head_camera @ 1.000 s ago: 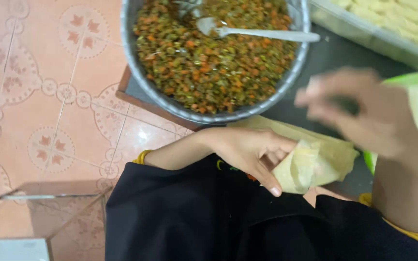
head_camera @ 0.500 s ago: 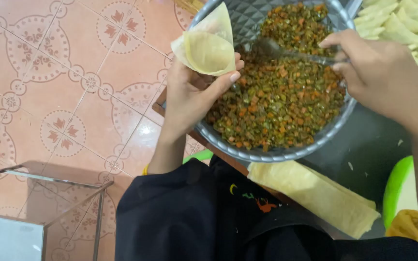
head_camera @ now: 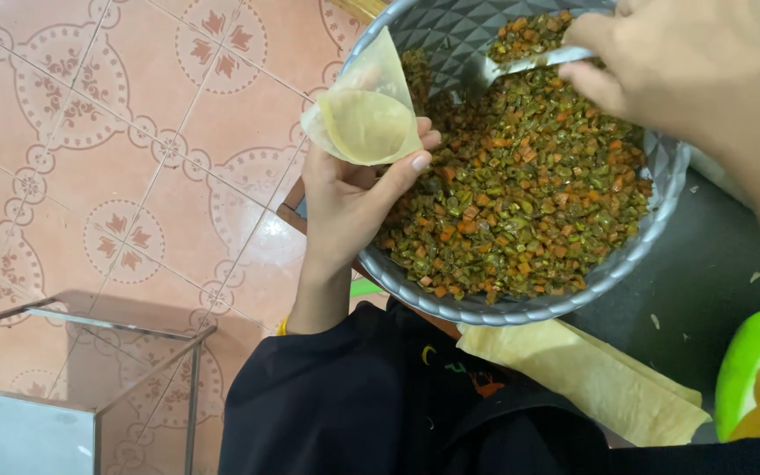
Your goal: Prepare samosas by filling triangular pastry sheets with a vegetable mixture and folding them.
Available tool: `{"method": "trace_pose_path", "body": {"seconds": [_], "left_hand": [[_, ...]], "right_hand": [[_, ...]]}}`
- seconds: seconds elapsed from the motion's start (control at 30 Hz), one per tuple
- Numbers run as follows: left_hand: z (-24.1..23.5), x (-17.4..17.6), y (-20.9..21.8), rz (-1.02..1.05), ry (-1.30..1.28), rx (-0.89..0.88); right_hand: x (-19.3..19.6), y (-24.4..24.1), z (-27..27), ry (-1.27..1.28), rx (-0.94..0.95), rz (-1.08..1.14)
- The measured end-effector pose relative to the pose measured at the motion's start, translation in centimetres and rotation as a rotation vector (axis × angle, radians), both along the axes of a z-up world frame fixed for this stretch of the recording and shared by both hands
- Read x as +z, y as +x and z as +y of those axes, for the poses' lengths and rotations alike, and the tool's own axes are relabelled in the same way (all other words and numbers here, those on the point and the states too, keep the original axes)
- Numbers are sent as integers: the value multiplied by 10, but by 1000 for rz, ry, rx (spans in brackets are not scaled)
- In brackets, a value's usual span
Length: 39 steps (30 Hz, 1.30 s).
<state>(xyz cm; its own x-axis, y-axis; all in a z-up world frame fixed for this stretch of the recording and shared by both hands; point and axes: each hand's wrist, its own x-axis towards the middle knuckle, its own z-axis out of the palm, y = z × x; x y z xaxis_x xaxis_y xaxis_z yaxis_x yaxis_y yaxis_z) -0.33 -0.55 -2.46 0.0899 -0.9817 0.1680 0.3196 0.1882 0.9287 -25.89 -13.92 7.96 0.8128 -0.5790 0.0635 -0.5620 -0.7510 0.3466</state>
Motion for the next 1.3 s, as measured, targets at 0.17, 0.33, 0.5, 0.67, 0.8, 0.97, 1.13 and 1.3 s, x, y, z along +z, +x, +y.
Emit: {"method": "trace_pose_path", "body": {"seconds": [0.17, 0.33, 0.5, 0.67, 0.8, 0.97, 1.13, 1.3], "left_hand": [[1, 1, -1, 46, 14, 16], [2, -2, -1, 25, 6, 14], [1, 2, 0, 23, 32, 13], [1, 0, 1, 28, 41, 5], [2, 5, 0, -127, -34, 8], [3, 9, 3, -290, -89, 18], [2, 9, 1, -476, -186, 33], [-1, 9, -2, -554, -243, 65]], "right_hand": [[-12, 1, 1, 59, 3, -6], [-38, 20, 7, -48, 3, 8], [-35, 9, 25, 102, 14, 26], [-9, -27, 65, 99, -83, -93], [-5, -46, 97, 183, -212, -287], [-8, -58, 120, 289, -331, -440], [-12, -69, 127, 465, -392, -586], [-15, -76, 131, 537, -399, -570]]}}
